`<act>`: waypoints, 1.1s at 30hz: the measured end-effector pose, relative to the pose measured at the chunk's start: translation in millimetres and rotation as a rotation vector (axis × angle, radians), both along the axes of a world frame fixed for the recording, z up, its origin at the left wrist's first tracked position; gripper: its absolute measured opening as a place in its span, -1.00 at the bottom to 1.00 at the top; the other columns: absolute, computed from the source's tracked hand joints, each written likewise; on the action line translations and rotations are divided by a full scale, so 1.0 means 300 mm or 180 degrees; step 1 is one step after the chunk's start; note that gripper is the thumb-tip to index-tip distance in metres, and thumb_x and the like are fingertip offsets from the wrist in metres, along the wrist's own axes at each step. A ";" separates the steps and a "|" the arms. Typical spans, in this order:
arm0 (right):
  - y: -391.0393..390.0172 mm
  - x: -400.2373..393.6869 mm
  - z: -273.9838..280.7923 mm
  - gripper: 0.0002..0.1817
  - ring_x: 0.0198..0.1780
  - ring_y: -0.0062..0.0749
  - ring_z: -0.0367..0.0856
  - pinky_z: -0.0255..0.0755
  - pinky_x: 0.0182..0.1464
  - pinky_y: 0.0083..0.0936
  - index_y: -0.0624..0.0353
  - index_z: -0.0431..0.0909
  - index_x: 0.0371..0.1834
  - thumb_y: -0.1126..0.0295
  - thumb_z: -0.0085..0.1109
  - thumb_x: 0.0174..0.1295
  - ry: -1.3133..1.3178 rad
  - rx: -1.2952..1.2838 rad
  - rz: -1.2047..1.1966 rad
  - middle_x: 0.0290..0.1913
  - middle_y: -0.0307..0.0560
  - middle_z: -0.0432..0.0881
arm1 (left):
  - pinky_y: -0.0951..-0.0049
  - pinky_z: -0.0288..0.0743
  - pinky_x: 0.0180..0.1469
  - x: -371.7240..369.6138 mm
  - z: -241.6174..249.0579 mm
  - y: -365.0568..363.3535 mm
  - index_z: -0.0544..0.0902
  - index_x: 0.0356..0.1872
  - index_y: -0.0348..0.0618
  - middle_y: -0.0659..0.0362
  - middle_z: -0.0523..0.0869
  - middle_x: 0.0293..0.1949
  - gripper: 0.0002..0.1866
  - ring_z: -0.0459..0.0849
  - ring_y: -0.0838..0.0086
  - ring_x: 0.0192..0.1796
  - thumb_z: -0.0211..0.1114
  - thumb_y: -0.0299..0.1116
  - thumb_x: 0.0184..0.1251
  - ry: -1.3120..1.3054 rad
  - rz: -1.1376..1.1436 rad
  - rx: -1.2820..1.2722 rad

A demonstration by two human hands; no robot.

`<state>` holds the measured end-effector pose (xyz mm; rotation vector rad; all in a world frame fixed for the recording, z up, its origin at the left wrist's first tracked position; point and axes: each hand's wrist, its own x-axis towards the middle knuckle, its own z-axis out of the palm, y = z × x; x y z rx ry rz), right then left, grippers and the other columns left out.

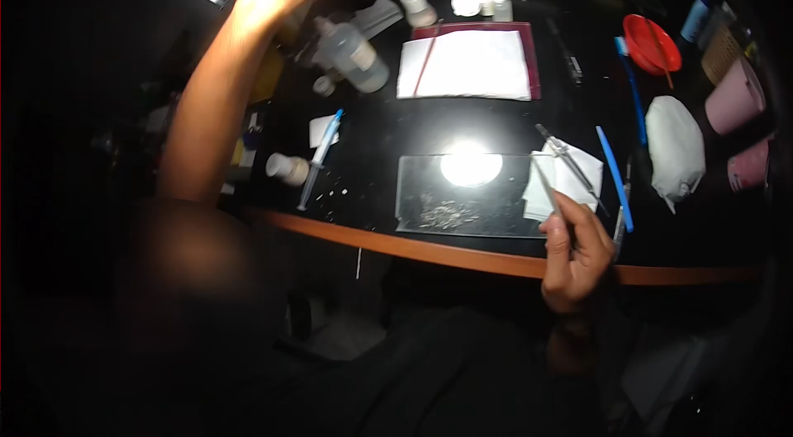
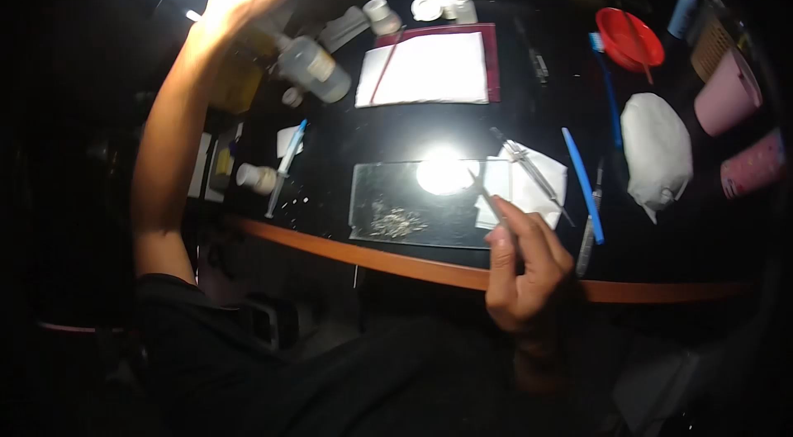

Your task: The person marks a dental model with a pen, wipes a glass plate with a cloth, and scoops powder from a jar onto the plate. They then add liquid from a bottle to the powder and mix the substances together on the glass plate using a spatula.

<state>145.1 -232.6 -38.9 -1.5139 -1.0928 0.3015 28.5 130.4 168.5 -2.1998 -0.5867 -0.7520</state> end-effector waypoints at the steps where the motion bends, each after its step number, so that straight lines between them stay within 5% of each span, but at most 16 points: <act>1: -0.001 0.002 -0.006 -0.70 -0.29 -0.42 0.70 0.51 -0.21 -0.51 0.40 0.72 0.24 0.59 0.14 0.54 0.0021 0.0044 0.0032 -0.27 -0.01 0.72 | 0.05 0.71 0.11 -0.072 0.009 0.072 0.78 0.13 -0.23 -0.13 0.85 -0.04 -0.61 0.82 -0.08 0.04 0.48 -0.16 0.47 0.0481 -0.1203 0.0075; 5: -0.017 0.001 -0.035 -0.70 -0.25 -0.49 0.67 0.48 -0.14 -0.56 0.41 0.72 0.24 0.53 0.17 0.56 0.0197 -0.0034 0.0068 -0.27 -0.06 0.73 | 0.17 0.72 0.07 -0.485 -0.088 -0.133 0.83 0.10 -0.21 -0.09 0.81 -0.18 -0.59 0.84 0.08 -0.09 0.54 -0.18 0.34 0.0470 -0.0011 -0.2211; 12: -0.005 -0.017 -0.049 -0.69 -0.29 -0.60 0.63 0.45 -0.16 -0.61 0.37 0.74 0.24 0.51 0.21 0.54 0.0218 -0.0136 -0.0006 -0.30 -0.13 0.78 | 0.26 0.70 0.10 -0.895 -0.419 -0.287 0.72 0.35 -0.21 0.02 0.79 0.09 -0.30 0.78 0.27 0.08 0.73 -0.24 0.16 -0.0718 0.0625 -0.3231; 17: 0.002 -0.012 -0.071 -0.69 -0.34 -0.72 0.53 0.31 -0.27 -0.66 0.33 0.75 0.25 0.51 0.23 0.52 0.0188 -0.0123 -0.0201 -0.30 -0.19 0.80 | 0.44 0.63 -0.08 -0.925 -0.585 -0.250 0.79 0.21 -0.16 0.13 0.86 -0.03 -0.53 0.77 0.45 -0.10 0.64 -0.43 0.26 -0.1322 0.0304 -0.3166; 21: 0.006 -0.016 -0.064 -0.69 -0.34 -0.74 0.51 0.31 -0.28 -0.66 0.32 0.74 0.26 0.48 0.22 0.55 0.0268 -0.0073 -0.0288 -0.30 -0.21 0.79 | 0.36 0.72 -0.04 -0.866 -0.528 -0.268 0.77 0.15 -0.34 0.02 0.85 -0.01 -0.61 0.87 0.36 -0.03 0.60 -0.56 0.30 -0.1725 0.0322 -0.2638; 23: 0.005 -0.016 -0.063 -0.69 -0.34 -0.74 0.53 0.34 -0.27 -0.66 0.32 0.74 0.26 0.47 0.22 0.56 0.0270 -0.0066 -0.0298 -0.29 -0.22 0.79 | 0.27 0.74 0.01 -0.794 -0.542 -0.245 0.77 0.15 -0.36 -0.04 0.84 0.01 -0.59 0.89 0.27 0.02 0.61 -0.51 0.30 -0.2387 -0.0504 -0.3092; 27: 0.012 0.002 -0.078 -0.68 -0.33 -0.73 0.55 0.43 -0.23 -0.66 0.32 0.75 0.27 0.42 0.22 0.58 0.0195 -0.0095 -0.0275 -0.28 -0.24 0.78 | 0.27 0.71 0.02 -0.514 -0.568 -0.289 0.74 0.22 -0.34 -0.05 0.84 0.05 -0.52 0.86 0.24 -0.06 0.63 -0.40 0.32 -0.1239 -0.1050 -0.3083; 33: 0.015 0.004 -0.093 -0.71 -0.37 -0.73 0.49 0.38 -0.27 -0.67 0.30 0.75 0.24 0.43 0.21 0.58 0.0208 0.0045 -0.0321 -0.31 -0.28 0.73 | 0.14 0.69 0.03 -0.396 -0.658 -0.320 0.72 0.23 -0.35 -0.11 0.79 -0.06 -0.46 0.83 0.04 -0.08 0.64 -0.35 0.26 -0.1362 -0.0840 -0.2792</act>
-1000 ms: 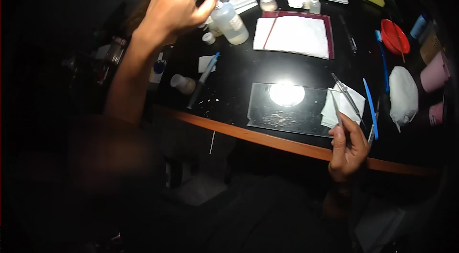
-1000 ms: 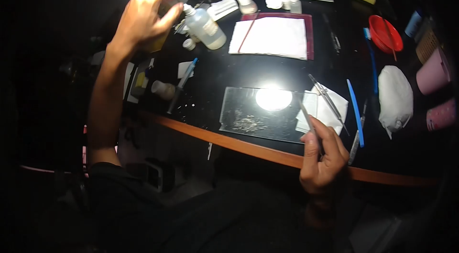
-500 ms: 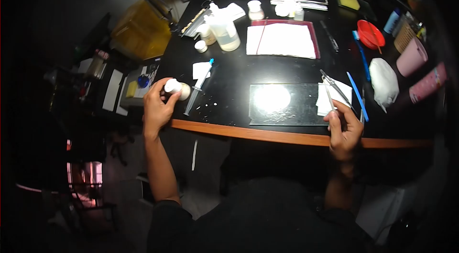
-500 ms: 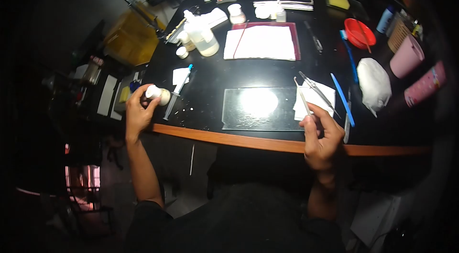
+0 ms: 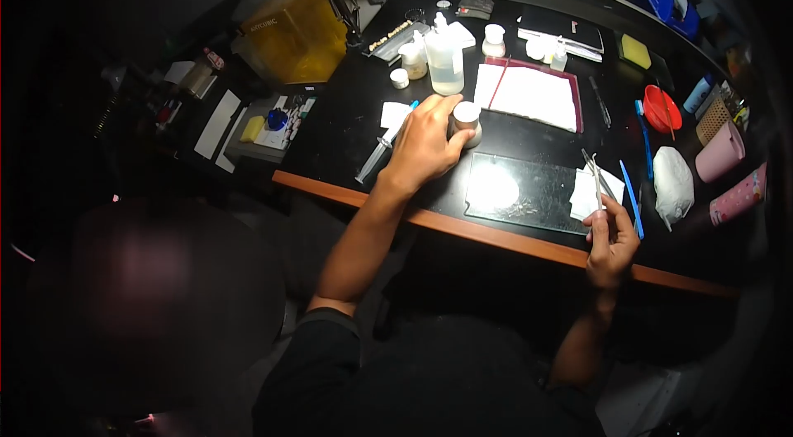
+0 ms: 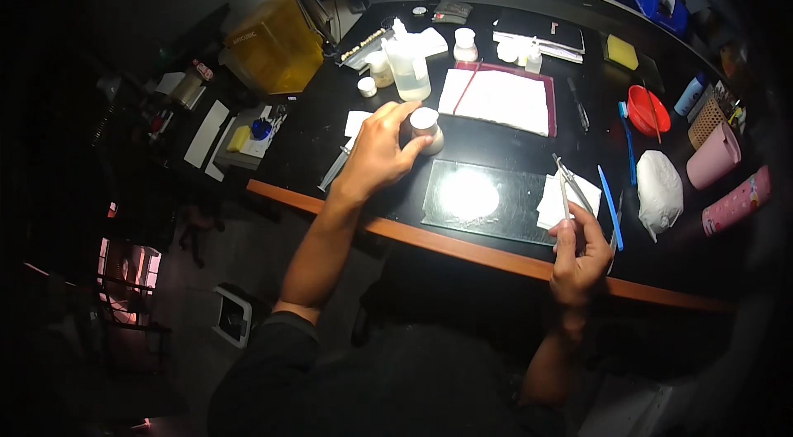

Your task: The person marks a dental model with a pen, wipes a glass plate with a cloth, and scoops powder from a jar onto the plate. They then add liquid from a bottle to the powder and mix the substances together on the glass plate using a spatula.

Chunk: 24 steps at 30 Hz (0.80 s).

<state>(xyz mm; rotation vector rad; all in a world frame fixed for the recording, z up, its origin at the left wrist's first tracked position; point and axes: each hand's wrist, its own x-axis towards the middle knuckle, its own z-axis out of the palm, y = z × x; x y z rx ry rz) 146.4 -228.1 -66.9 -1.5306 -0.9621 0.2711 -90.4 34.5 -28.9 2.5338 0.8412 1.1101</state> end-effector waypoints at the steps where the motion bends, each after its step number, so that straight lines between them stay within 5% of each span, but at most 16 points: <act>1: -0.001 -0.005 0.004 -0.71 -0.37 -0.73 0.49 0.37 -0.27 -0.68 0.30 0.75 0.24 0.44 0.21 0.58 -0.0003 0.0008 -0.0015 -0.31 -0.28 0.73 | 0.12 0.69 0.09 -0.016 0.019 -0.016 0.73 0.20 -0.33 -0.11 0.78 -0.04 -0.46 0.82 0.02 -0.03 0.66 -0.34 0.23 -0.0101 0.0009 -0.0126; 6: -0.013 -0.009 0.014 -0.70 -0.34 -0.70 0.56 0.43 -0.23 -0.65 0.33 0.73 0.25 0.47 0.20 0.57 -0.0038 0.0060 0.0013 -0.31 -0.23 0.73 | 0.29 0.69 -0.08 -0.220 0.012 -0.032 0.77 -0.04 -0.27 0.03 0.77 -0.15 -0.63 0.78 0.27 -0.18 0.69 -0.38 0.16 -0.0493 0.1061 0.0206; 8: -0.013 -0.008 0.009 -0.69 -0.30 -0.65 0.62 0.48 -0.18 -0.62 0.35 0.72 0.26 0.47 0.20 0.57 -0.0062 0.0104 0.0023 -0.30 -0.18 0.74 | 0.14 0.67 -0.03 -0.286 -0.013 -0.040 0.77 -0.03 -0.30 0.01 0.74 -0.17 -0.62 0.76 0.16 -0.14 0.67 -0.39 0.16 -0.0148 0.1397 0.0112; 12: -0.017 -0.011 0.023 -0.68 -0.23 -0.55 0.70 0.54 -0.11 -0.56 0.39 0.72 0.26 0.46 0.20 0.57 -0.0093 0.0022 0.0079 -0.28 -0.10 0.76 | 0.25 0.64 -0.16 -0.319 -0.064 -0.046 0.78 0.00 -0.31 0.06 0.73 -0.27 -0.70 0.73 0.29 -0.25 0.59 -0.46 0.29 0.0024 0.1287 -0.0470; 15: -0.008 -0.009 0.003 -0.68 -0.32 -0.72 0.51 0.38 -0.25 -0.68 0.34 0.73 0.27 0.43 0.17 0.60 -0.0235 0.0175 0.0026 -0.29 -0.26 0.72 | 0.36 0.59 -0.25 -0.320 -0.064 -0.057 0.80 0.01 -0.31 0.11 0.72 -0.31 -0.77 0.67 0.42 -0.35 0.53 -0.51 0.38 -0.0106 0.1095 -0.0601; 21: -0.023 -0.018 0.042 -0.67 -0.21 -0.51 0.71 0.52 -0.10 -0.52 0.39 0.71 0.27 0.44 0.20 0.59 -0.0088 -0.0077 0.0049 -0.27 -0.07 0.77 | 0.42 0.51 -0.33 -0.397 -0.084 0.042 0.80 0.01 -0.25 0.22 0.71 -0.42 -0.83 0.58 0.55 -0.42 0.49 -0.49 0.46 -0.0732 0.1411 -0.0502; 24: -0.018 -0.014 0.032 -0.67 -0.21 -0.52 0.70 0.52 -0.10 -0.52 0.38 0.71 0.29 0.43 0.20 0.59 -0.0152 0.0041 0.0096 -0.25 -0.07 0.77 | 0.18 0.61 -0.18 -0.469 -0.102 0.155 0.77 -0.04 -0.27 0.11 0.76 -0.42 -0.84 0.74 0.22 -0.39 0.46 -0.44 0.48 -0.0156 0.1877 -0.0320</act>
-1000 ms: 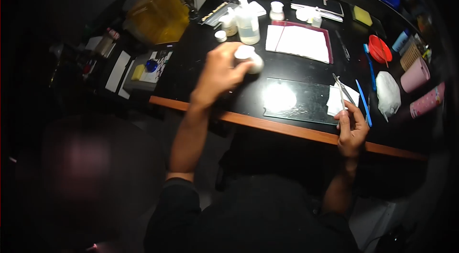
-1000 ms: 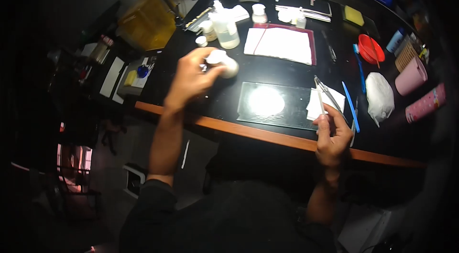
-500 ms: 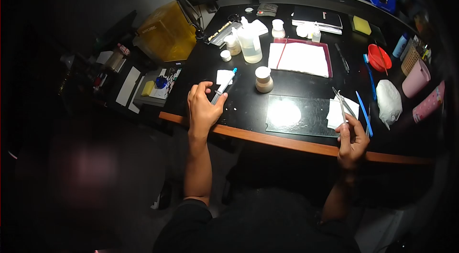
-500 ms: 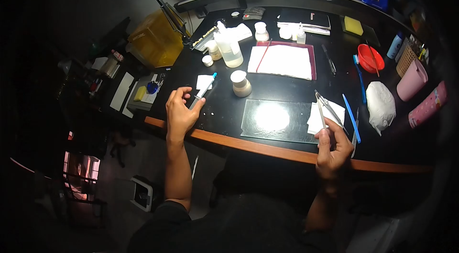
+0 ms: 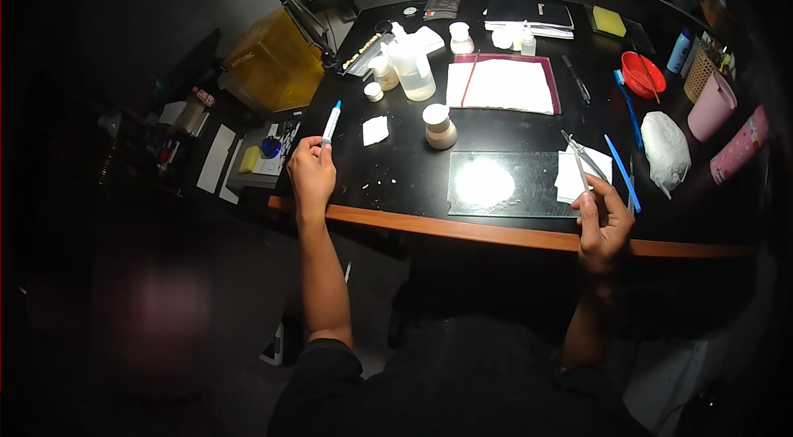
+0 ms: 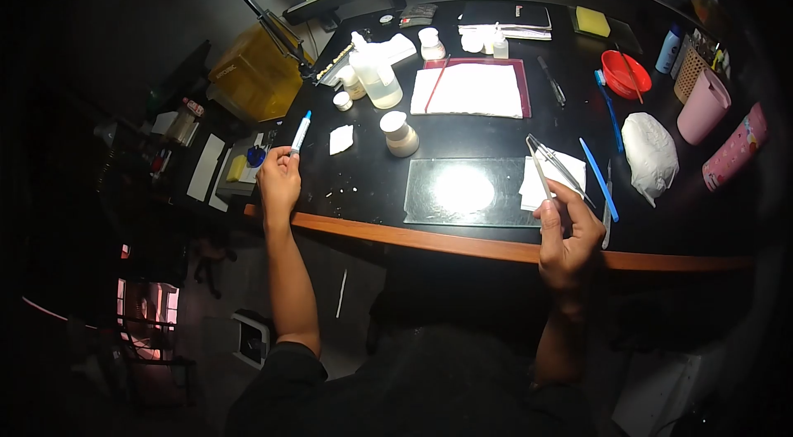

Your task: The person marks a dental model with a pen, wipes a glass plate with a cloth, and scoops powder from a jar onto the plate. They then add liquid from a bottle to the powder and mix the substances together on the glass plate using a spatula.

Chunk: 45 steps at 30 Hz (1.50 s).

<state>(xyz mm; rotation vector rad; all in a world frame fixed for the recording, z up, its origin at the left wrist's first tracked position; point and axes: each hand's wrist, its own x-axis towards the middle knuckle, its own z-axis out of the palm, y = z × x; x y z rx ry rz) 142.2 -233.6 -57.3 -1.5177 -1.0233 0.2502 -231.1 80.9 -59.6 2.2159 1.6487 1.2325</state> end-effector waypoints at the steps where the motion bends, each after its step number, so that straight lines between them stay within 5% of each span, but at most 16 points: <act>1: -0.001 0.000 0.000 -0.67 -0.20 -0.52 0.70 0.52 -0.10 -0.52 0.38 0.71 0.29 0.43 0.20 0.59 0.0007 -0.0031 0.0021 -0.24 -0.07 0.77 | 0.07 0.62 -0.07 -0.006 -0.005 0.024 0.76 -0.05 -0.27 0.08 0.76 -0.45 -0.83 0.77 0.07 -0.34 0.46 -0.42 0.46 0.0109 0.0037 0.0005; 4: -0.004 0.005 0.000 -0.67 -0.19 -0.52 0.70 0.53 -0.10 -0.52 0.38 0.70 0.28 0.45 0.19 0.58 0.0009 -0.0016 0.0022 -0.23 -0.07 0.77 | 0.09 0.63 0.00 -0.012 -0.003 0.047 0.77 -0.01 -0.25 0.02 0.80 -0.29 -0.79 0.80 0.05 -0.19 0.48 -0.40 0.42 0.0301 0.0058 -0.0336; 8: 0.005 -0.006 0.000 -0.70 -0.20 -0.51 0.72 0.54 -0.11 -0.52 0.37 0.72 0.23 0.48 0.18 0.56 0.0103 0.0039 -0.0060 -0.25 -0.08 0.78 | 0.16 0.66 0.15 0.060 0.009 -0.011 0.78 0.06 -0.23 -0.08 0.71 0.11 -0.70 0.76 0.06 0.11 0.55 -0.41 0.35 0.1179 0.0594 0.0959; 12: 0.024 -0.003 0.000 -0.82 -0.33 -0.52 0.66 0.49 -0.23 -0.49 0.32 0.68 0.02 0.45 0.14 0.58 -0.0038 0.0009 0.0015 -0.33 -0.09 0.75 | 0.18 0.66 0.25 0.198 0.070 -0.083 0.76 0.21 -0.32 -0.11 0.79 0.18 -0.57 0.82 0.09 0.18 0.58 -0.37 0.38 0.0225 -0.1184 0.0046; 14: 0.027 -0.010 0.033 -0.83 -0.42 -0.50 0.54 0.39 -0.32 -0.35 0.29 0.62 -0.03 0.41 0.08 0.62 -0.0145 -0.0146 0.0132 -0.36 -0.06 0.72 | 0.20 0.68 0.21 0.223 0.017 -0.054 0.76 0.22 -0.34 -0.12 0.79 0.22 -0.56 0.83 0.08 0.17 0.57 -0.36 0.40 0.0876 -0.1296 0.0436; 19: 0.038 -0.011 0.036 -0.84 -0.27 -0.09 0.75 0.55 -0.15 -0.16 0.37 0.58 -0.03 0.49 0.05 0.58 -0.0298 -0.0163 0.0373 -0.22 0.23 0.75 | 0.11 0.70 0.05 0.246 0.053 -0.069 0.82 -0.09 -0.43 -0.11 0.86 -0.10 -0.82 0.85 0.03 -0.11 0.48 -0.50 0.41 0.0635 -0.1140 0.0129; 22: 0.024 -0.013 0.069 -0.85 -0.19 0.05 0.80 0.58 -0.08 -0.09 0.40 0.56 -0.03 0.51 0.05 0.56 -0.0274 -0.0442 0.0594 -0.14 0.31 0.77 | 0.11 0.70 0.06 0.229 0.043 -0.072 0.81 -0.13 -0.43 -0.12 0.88 -0.08 -0.86 0.86 0.00 -0.09 0.47 -0.53 0.40 0.0709 -0.1115 0.0405; 28: 0.019 -0.014 0.093 -0.86 -0.21 -0.07 0.79 0.57 -0.11 -0.17 0.39 0.56 -0.03 0.51 0.06 0.55 -0.0146 -0.0476 0.0757 -0.12 0.31 0.79 | 0.11 0.73 0.13 0.360 0.134 -0.354 0.80 -0.16 -0.37 -0.13 0.89 -0.01 -0.89 0.87 -0.02 0.00 0.42 -0.56 0.37 0.0223 -0.1457 0.0561; 37: 0.025 -0.016 0.066 -0.85 -0.06 -0.14 0.86 0.64 0.01 -0.24 0.38 0.55 0.00 0.49 0.07 0.60 -0.0039 -0.0438 0.0712 0.02 0.27 0.85 | 0.12 0.62 0.22 0.654 0.047 -0.603 0.80 -0.06 -0.27 0.02 0.87 0.14 -0.79 0.87 0.15 0.10 0.50 -0.56 0.29 0.0355 -0.2750 0.0580; 45: 0.032 -0.005 0.036 -0.84 -0.05 0.12 0.87 0.65 0.03 -0.16 0.37 0.57 0.04 0.47 0.10 0.60 -0.0282 -0.0353 0.0492 -0.05 0.31 0.83 | -0.07 0.30 0.63 0.685 0.037 -0.728 0.52 0.45 -0.58 -0.39 0.54 0.49 -0.30 0.48 -0.20 0.61 0.44 -0.22 0.47 0.0802 -0.2939 0.0204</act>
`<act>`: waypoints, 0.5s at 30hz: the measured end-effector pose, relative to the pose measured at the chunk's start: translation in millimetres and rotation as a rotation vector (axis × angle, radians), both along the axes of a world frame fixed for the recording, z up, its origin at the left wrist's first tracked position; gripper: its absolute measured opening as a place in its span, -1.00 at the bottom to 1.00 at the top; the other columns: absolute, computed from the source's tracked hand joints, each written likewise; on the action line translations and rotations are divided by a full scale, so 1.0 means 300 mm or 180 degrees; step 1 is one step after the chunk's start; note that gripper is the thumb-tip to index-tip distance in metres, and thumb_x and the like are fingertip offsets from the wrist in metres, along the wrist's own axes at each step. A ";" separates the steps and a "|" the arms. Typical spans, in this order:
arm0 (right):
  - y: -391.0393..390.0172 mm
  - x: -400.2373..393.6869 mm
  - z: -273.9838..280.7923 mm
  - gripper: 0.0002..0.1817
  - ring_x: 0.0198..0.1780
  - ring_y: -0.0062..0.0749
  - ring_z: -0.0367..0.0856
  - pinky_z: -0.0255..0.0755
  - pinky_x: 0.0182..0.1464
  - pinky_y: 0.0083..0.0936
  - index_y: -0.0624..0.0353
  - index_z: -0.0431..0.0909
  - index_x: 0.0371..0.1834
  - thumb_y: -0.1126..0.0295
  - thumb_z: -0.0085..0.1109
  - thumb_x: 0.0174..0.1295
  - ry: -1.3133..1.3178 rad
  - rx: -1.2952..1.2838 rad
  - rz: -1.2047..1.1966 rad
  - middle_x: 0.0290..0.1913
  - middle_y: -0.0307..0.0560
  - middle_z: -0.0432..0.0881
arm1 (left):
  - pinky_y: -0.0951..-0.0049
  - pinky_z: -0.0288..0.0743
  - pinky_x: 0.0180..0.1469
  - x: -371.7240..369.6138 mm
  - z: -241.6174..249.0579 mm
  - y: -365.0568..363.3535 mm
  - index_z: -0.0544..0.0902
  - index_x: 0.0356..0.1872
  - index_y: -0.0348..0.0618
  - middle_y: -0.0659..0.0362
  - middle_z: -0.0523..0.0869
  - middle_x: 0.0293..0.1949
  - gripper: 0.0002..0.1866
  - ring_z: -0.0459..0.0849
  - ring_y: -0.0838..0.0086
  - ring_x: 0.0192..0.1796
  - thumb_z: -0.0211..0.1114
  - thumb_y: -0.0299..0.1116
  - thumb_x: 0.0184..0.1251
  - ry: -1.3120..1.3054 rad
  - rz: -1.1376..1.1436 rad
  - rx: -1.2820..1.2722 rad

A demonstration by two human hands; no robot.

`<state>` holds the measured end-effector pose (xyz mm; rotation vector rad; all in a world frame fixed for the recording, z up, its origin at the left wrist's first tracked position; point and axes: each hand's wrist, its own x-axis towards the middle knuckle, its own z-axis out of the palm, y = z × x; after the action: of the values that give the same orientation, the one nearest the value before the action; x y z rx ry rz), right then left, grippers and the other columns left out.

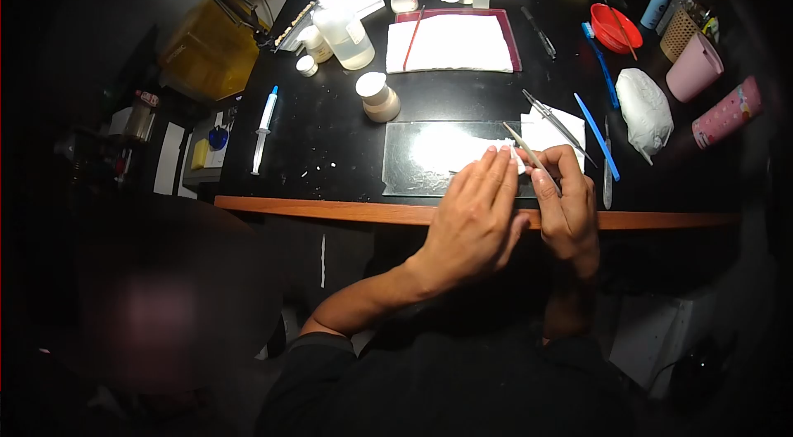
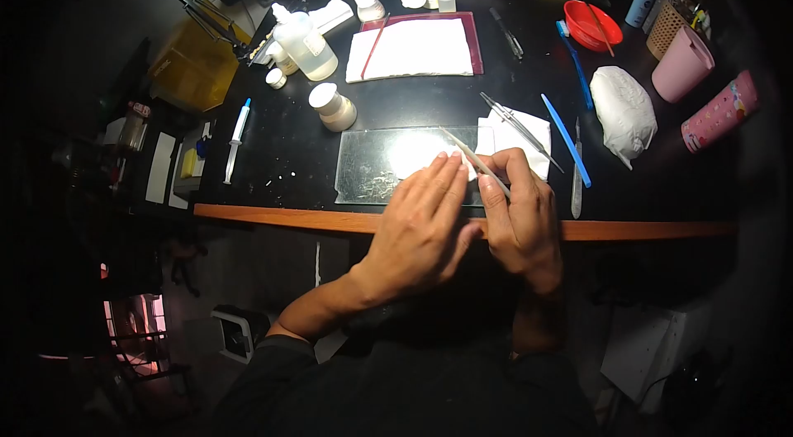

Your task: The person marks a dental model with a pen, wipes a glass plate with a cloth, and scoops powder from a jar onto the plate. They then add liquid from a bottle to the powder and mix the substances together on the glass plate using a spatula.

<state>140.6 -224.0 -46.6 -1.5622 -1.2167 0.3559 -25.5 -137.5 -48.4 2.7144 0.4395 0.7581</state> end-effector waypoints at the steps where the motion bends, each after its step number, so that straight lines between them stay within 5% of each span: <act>1: -0.001 0.000 -0.003 -0.84 -0.05 0.14 0.87 0.65 0.02 -0.15 0.37 0.58 0.04 0.47 0.10 0.60 -0.0023 0.0001 -0.0035 -0.07 0.31 0.82 | -0.09 0.24 0.68 0.002 -0.006 -0.015 0.46 0.50 -0.62 -0.43 0.48 0.54 -0.24 0.42 -0.23 0.65 0.41 -0.16 0.51 0.0109 -0.0033 0.0016; 2: -0.001 -0.002 -0.005 -0.84 -0.06 0.17 0.86 0.65 0.02 -0.14 0.37 0.58 0.05 0.47 0.10 0.60 -0.0044 0.0001 -0.0075 -0.08 0.31 0.82 | -0.12 0.09 0.74 0.003 -0.023 -0.023 0.37 0.58 -0.64 -0.47 0.37 0.61 -0.12 0.29 -0.25 0.72 0.30 0.01 0.57 0.0318 -0.0071 0.0091; 9: 0.004 -0.026 0.020 -0.82 -0.09 0.20 0.85 0.64 -0.01 -0.08 0.37 0.60 0.04 0.46 0.09 0.62 -0.0177 -0.0160 -0.0267 -0.10 0.32 0.81 | -0.09 0.09 0.75 -0.019 -0.017 -0.034 0.38 0.59 -0.58 -0.40 0.39 0.63 -0.07 0.31 -0.21 0.73 0.24 0.16 0.58 0.0403 -0.0050 0.0067; 15: 0.014 -0.030 0.008 -0.87 -0.31 -0.22 0.81 0.58 -0.23 -0.34 0.38 0.61 0.02 0.54 0.10 0.61 -0.0217 -0.0068 -0.0276 -0.19 0.16 0.82 | -0.06 0.18 0.72 -0.124 0.025 -0.005 0.40 0.59 -0.56 -0.38 0.42 0.61 -0.09 0.38 -0.18 0.70 0.25 0.16 0.59 0.0622 0.0023 0.0015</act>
<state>131.5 -219.7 -44.1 -1.6513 -1.1964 0.2620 -62.7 -139.1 -40.9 2.8042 0.4909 0.4976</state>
